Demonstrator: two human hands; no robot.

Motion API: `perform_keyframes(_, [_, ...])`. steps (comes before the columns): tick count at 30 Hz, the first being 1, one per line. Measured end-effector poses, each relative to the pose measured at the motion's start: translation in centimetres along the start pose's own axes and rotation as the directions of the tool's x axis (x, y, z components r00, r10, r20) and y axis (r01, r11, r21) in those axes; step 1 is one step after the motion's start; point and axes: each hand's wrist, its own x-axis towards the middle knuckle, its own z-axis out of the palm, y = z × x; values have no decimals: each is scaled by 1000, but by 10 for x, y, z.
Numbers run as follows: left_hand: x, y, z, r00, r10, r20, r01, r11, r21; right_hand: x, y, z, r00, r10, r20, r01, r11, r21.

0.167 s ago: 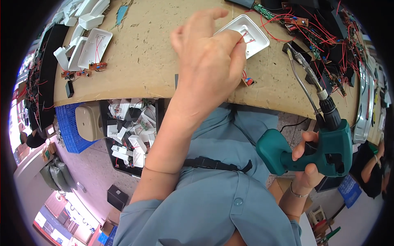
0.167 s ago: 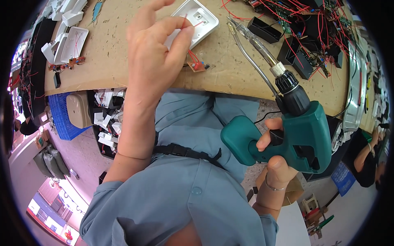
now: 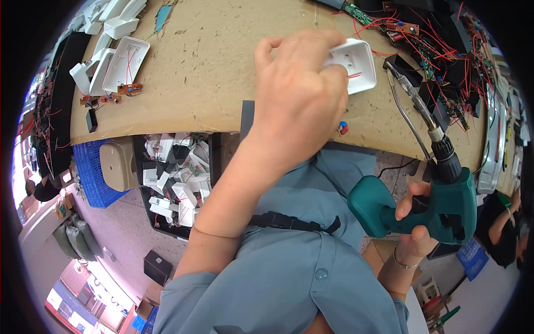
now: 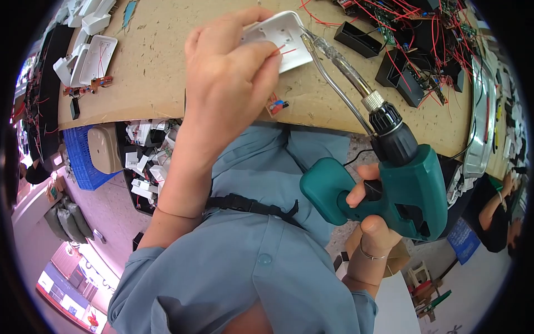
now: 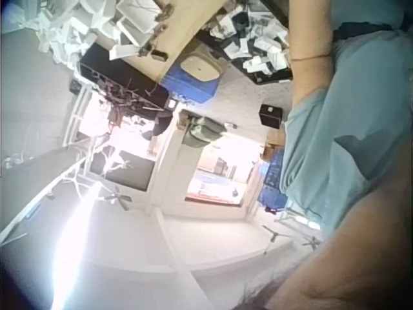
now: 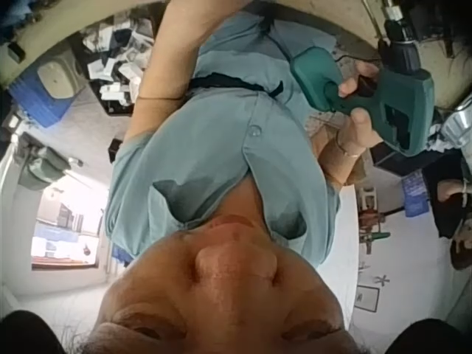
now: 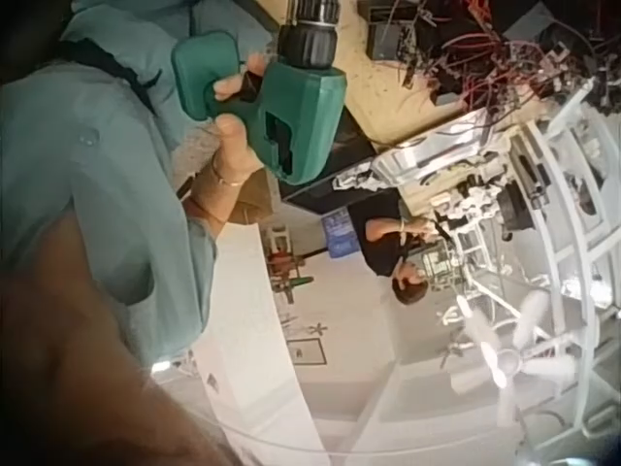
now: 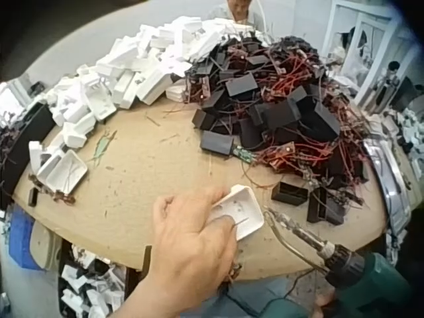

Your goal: Assembling electronic devices by connecting wires into white plastic housings using a handheld soldering or joining tool.

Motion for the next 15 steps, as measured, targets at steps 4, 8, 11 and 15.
perform_keyframes(4, [0,10,-12,999,40,3,-40,980,195,-5,-2,-3,999,19,-46,-23,996,-87])
perform_keyframes(8, [1,9,-9,1000,13,-13,-9,972,236,-9,-3,-3,997,34,-76,-50,973,-226])
perform_keyframes(11, [3,10,-8,1000,12,20,-16,967,253,-8,-6,-2,994,77,-71,-94,957,-275])
perform_keyframes(15, [4,9,-9,999,52,15,-54,966,252,-6,-11,-4,992,124,-39,-130,946,-298])
